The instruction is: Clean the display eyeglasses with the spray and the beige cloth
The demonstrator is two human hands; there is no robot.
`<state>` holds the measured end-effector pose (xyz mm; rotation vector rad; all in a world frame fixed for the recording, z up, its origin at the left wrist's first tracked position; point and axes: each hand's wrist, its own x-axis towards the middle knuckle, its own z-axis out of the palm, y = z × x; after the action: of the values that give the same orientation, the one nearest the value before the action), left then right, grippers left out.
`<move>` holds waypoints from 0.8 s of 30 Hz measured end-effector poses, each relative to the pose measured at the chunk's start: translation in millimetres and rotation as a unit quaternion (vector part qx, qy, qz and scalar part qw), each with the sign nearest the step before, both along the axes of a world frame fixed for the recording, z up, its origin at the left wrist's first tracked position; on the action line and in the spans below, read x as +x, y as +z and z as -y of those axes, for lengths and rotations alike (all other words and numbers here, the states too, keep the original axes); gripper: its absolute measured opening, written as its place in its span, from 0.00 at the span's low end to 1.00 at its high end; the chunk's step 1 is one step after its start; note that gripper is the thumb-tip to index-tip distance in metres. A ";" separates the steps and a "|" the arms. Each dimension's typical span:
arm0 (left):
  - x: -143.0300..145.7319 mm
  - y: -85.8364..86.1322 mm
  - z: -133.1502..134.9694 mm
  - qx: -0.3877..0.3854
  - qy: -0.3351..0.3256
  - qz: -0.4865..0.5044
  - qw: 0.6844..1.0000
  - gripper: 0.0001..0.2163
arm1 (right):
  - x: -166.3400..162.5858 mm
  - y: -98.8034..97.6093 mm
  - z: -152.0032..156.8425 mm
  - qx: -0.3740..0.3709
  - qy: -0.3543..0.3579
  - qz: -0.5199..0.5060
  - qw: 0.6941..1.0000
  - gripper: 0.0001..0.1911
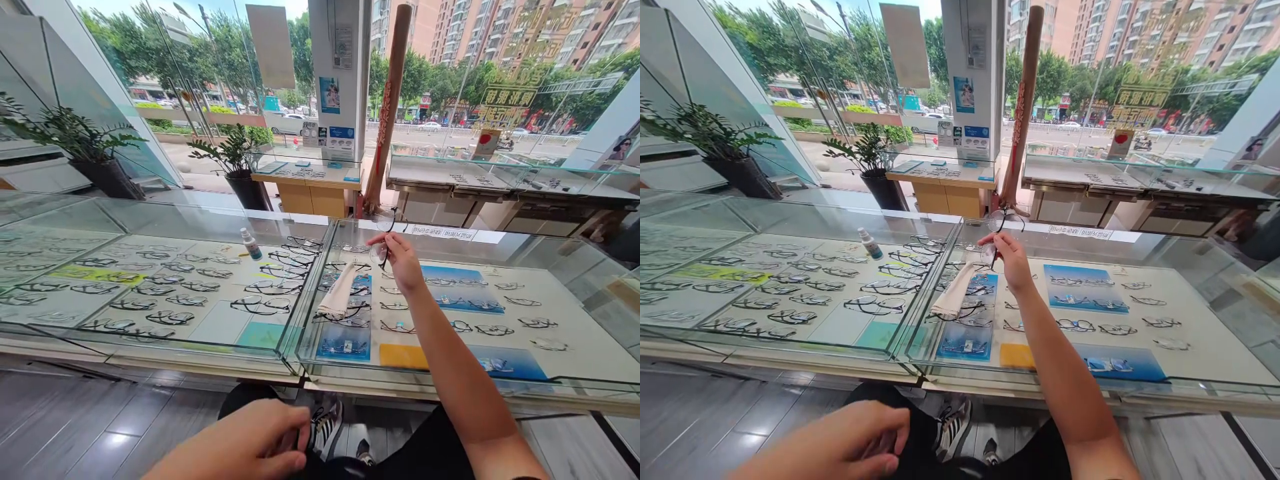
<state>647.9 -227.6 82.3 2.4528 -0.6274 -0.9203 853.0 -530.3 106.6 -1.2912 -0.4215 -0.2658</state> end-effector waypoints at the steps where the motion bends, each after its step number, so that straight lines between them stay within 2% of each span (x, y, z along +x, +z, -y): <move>1: 18.5 15.8 5.2 -0.003 0.006 0.056 0.998 0.09 | 0.8 -0.2 0.5 0.000 -0.003 -0.003 1.000 0.16; 3: 61.2 43.8 20.3 0.000 0.047 0.186 0.981 0.17 | 2.5 -0.8 1.1 -0.004 -0.008 -0.010 1.000 0.16; 4: 84.9 53.2 29.7 0.007 0.080 0.246 0.966 0.16 | 3.4 -1.3 1.3 -0.006 -0.010 -0.012 1.000 0.17; 6: 133.5 59.5 50.1 0.026 0.142 0.325 0.935 0.15 | 5.2 -2.0 1.8 -0.012 -0.015 -0.012 1.000 0.17; 9: 195.1 44.1 78.2 0.075 0.195 0.337 0.918 0.19 | 7.6 -2.3 3.2 -0.013 -0.023 -0.013 1.000 0.17; 11: 220.1 29.7 90.9 0.074 0.195 0.320 0.924 0.18 | 8.8 -2.2 4.2 -0.007 -0.025 -0.016 1.000 0.17; 14: 234.3 20.1 96.3 0.056 0.177 0.309 0.933 0.12 | 9.6 -2.0 4.4 -0.001 -0.030 -0.020 0.999 0.17; 16: 236.4 25.8 90.6 0.042 0.171 0.325 0.929 0.10 | 9.2 -1.6 3.8 -0.001 -0.033 -0.018 0.999 0.17; 18: 239.3 39.5 80.5 -0.002 0.173 0.350 0.920 0.10 | 8.1 -0.7 3.5 0.000 -0.033 -0.016 0.999 0.17; 20: 245.4 56.1 70.9 -0.085 0.176 0.351 0.916 0.12 | 6.8 1.1 4.5 0.004 -0.033 -0.013 0.999 0.17; 22: 253.1 69.5 66.9 -0.211 0.182 0.305 0.911 0.14 | 5.6 3.4 6.9 0.015 -0.034 -0.014 0.999 0.16; 24: 258.8 75.2 71.2 -0.361 0.207 0.215 0.884 0.15 | 4.8 5.5 10.3 0.032 -0.037 -0.015 0.999 0.16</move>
<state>906.7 -298.8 157.6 1.9593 -0.4385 0.0574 857.9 -540.7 112.0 -1.2481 -0.3379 -0.3188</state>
